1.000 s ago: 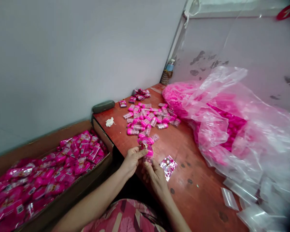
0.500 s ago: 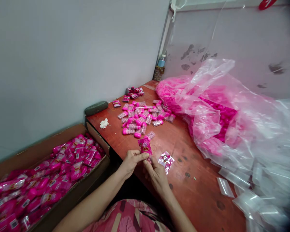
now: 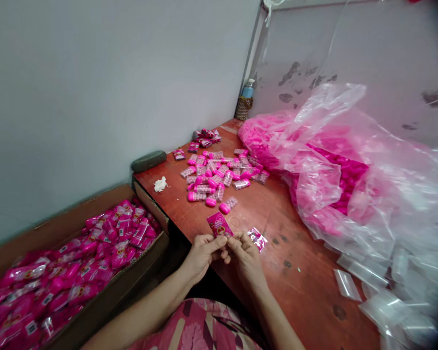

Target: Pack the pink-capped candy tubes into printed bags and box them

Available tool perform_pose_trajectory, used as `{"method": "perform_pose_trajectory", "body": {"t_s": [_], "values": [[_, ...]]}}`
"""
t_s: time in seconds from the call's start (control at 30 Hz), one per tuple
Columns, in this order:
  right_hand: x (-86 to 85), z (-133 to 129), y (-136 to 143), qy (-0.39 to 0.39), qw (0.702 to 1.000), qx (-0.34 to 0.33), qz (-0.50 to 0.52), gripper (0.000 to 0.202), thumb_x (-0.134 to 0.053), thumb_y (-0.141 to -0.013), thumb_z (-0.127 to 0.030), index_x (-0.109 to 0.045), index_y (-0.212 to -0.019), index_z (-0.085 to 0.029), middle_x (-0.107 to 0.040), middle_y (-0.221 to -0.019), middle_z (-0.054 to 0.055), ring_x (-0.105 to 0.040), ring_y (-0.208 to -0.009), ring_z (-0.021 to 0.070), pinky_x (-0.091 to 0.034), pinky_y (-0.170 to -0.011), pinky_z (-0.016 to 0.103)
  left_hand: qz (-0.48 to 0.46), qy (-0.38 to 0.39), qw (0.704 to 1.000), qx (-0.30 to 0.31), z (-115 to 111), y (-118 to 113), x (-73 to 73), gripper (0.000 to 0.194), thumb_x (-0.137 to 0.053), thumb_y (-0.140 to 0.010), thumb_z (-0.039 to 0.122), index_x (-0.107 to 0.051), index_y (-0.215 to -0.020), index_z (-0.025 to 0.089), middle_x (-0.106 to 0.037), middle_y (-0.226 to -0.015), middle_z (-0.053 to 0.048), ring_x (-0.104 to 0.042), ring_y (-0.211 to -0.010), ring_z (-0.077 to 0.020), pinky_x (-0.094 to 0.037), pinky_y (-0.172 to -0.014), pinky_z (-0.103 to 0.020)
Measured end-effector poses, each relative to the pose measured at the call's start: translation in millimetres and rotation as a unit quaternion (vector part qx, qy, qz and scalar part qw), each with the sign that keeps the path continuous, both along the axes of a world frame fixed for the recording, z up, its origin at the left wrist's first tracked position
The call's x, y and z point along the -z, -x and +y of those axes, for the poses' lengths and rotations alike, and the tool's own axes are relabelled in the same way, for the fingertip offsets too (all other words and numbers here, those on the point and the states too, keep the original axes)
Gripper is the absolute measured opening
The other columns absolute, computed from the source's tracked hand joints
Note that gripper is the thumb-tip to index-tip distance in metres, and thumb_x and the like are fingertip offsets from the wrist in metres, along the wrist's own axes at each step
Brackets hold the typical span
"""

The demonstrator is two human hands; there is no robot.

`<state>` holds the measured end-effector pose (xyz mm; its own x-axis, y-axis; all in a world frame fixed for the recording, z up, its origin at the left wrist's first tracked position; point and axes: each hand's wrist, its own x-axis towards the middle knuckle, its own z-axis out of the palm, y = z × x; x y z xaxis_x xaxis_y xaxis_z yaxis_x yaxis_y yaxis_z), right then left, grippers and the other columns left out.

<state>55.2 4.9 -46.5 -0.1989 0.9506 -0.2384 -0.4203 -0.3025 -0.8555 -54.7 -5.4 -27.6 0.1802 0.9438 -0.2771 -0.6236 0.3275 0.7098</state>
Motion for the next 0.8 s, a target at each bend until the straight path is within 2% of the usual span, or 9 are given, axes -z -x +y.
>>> {"method": "perform_pose_trajectory", "body": {"t_s": [0.07, 0.13, 0.23, 0.33, 0.4, 0.43, 0.57, 0.67, 0.8], "values": [[-2.1, 1, 4, 0.004, 1.000, -0.013, -0.002, 0.020, -0.066, -0.070, -0.031, -0.051, -0.077, -0.020, -0.060, -0.054, -0.003, -0.052, -0.040, 0.0090, -0.038, -0.039, 0.018, -0.007, 0.003, 1.000, -0.020, -5, 3, -1.2, 0.023, -0.067, -0.068, 0.029, -0.060, -0.061, 0.008, -0.056, -0.055, -0.003, -0.053, -0.049, -0.0112, -0.046, -0.053, -0.028], [-3.6, -1, 6, 0.010, 0.999, -0.033, -0.009, 0.021, -0.067, -0.069, -0.032, -0.051, -0.079, -0.020, -0.061, -0.057, -0.003, -0.053, -0.042, 0.0101, -0.038, -0.040, 0.019, -0.010, 0.008, 0.995, -0.099, -9, 15, -5.1, 0.020, -0.067, -0.068, 0.028, -0.063, -0.068, 0.009, -0.064, -0.067, -0.006, -0.059, -0.059, -0.0147, -0.049, -0.062, -0.030], [-2.3, -6, 1, 0.018, 0.998, -0.037, -0.049, 0.025, -0.065, -0.070, -0.036, -0.052, -0.085, -0.021, -0.062, -0.062, -0.001, -0.055, -0.048, 0.0127, -0.040, -0.043, 0.021, -0.014, -0.014, 0.960, -0.281, -11, 50, -12.6, 0.032, -0.062, -0.071, 0.041, -0.063, -0.086, 0.013, -0.067, -0.091, -0.010, -0.063, -0.083, -0.0200, -0.047, -0.080, -0.035], [0.7, -4, -5, 0.017, 0.992, -0.038, -0.117, 0.023, -0.061, -0.072, -0.041, -0.055, -0.082, -0.021, -0.061, -0.062, -0.001, -0.053, -0.051, 0.0140, -0.039, -0.045, 0.023, 0.069, -0.053, 0.927, -0.365, -1, 97, -13.8, 0.051, -0.049, -0.075, 0.055, -0.058, -0.104, 0.015, -0.063, -0.102, -0.013, -0.060, -0.093, -0.0233, -0.044, -0.085, -0.039], [0.5, -2, -6, 0.006, 0.986, -0.056, -0.159, 0.022, -0.059, -0.074, -0.042, -0.056, -0.077, -0.021, -0.059, -0.061, -0.001, -0.052, -0.051, 0.0139, -0.039, -0.047, 0.023, 0.232, -0.059, 0.902, -0.360, 17, 128, -8.2, 0.049, -0.051, -0.076, 0.050, -0.056, -0.108, 0.015, -0.060, -0.110, -0.014, -0.057, -0.099, -0.0245, -0.042, -0.087, -0.038], [-0.3, -1, -5, -0.001, 0.982, -0.066, -0.177, 0.022, -0.058, -0.074, -0.042, -0.057, -0.076, -0.020, -0.059, -0.061, -0.001, -0.051, -0.052, 0.0137, -0.039, -0.048, 0.023, 0.348, -0.066, 0.865, -0.354, 30, 142, -3.7, 0.045, -0.055, -0.074, 0.046, -0.058, -0.107, 0.016, -0.058, -0.113, -0.013, -0.055, -0.103, -0.0244, -0.039, -0.090, -0.036], [-2.7, -3, -2, -0.004, 0.975, -0.073, -0.209, 0.023, -0.059, -0.073, -0.044, -0.058, -0.075, -0.021, -0.060, -0.063, 0.000, -0.052, -0.054, 0.0147, -0.041, -0.050, 0.023, 0.739, -0.061, 0.625, -0.244, 85, 178, 18.4, 0.043, -0.056, -0.077, 0.030, -0.051, -0.117, 0.014, -0.042, -0.131, -0.016, -0.037, -0.120, -0.0279, -0.027, -0.099, -0.039], [0.4, -6, -6, 0.009, 0.973, -0.074, -0.220, 0.026, -0.060, -0.070, -0.047, -0.059, -0.077, -0.021, -0.061, -0.066, 0.001, -0.054, -0.057, 0.0166, -0.043, -0.051, 0.025, 0.776, -0.052, 0.586, -0.227, 108, 188, 32.3, 0.032, -0.055, -0.078, 0.023, -0.058, -0.109, 0.015, -0.046, -0.127, -0.016, -0.036, -0.119, -0.0297, -0.021, -0.099, -0.046], [5.8, -4, -14, 0.026, 0.964, -0.088, -0.250, 0.031, -0.064, -0.065, -0.048, -0.060, -0.078, -0.019, -0.063, -0.068, 0.001, -0.056, -0.059, 0.0162, -0.046, -0.056, 0.025, 0.798, -0.052, 0.553, -0.235, 110, 192, 39.7, 0.020, -0.049, -0.082, 0.022, -0.063, -0.097, 0.022, -0.054, -0.121, -0.007, -0.038, -0.118, -0.0246, -0.019, -0.101, -0.046]]}}
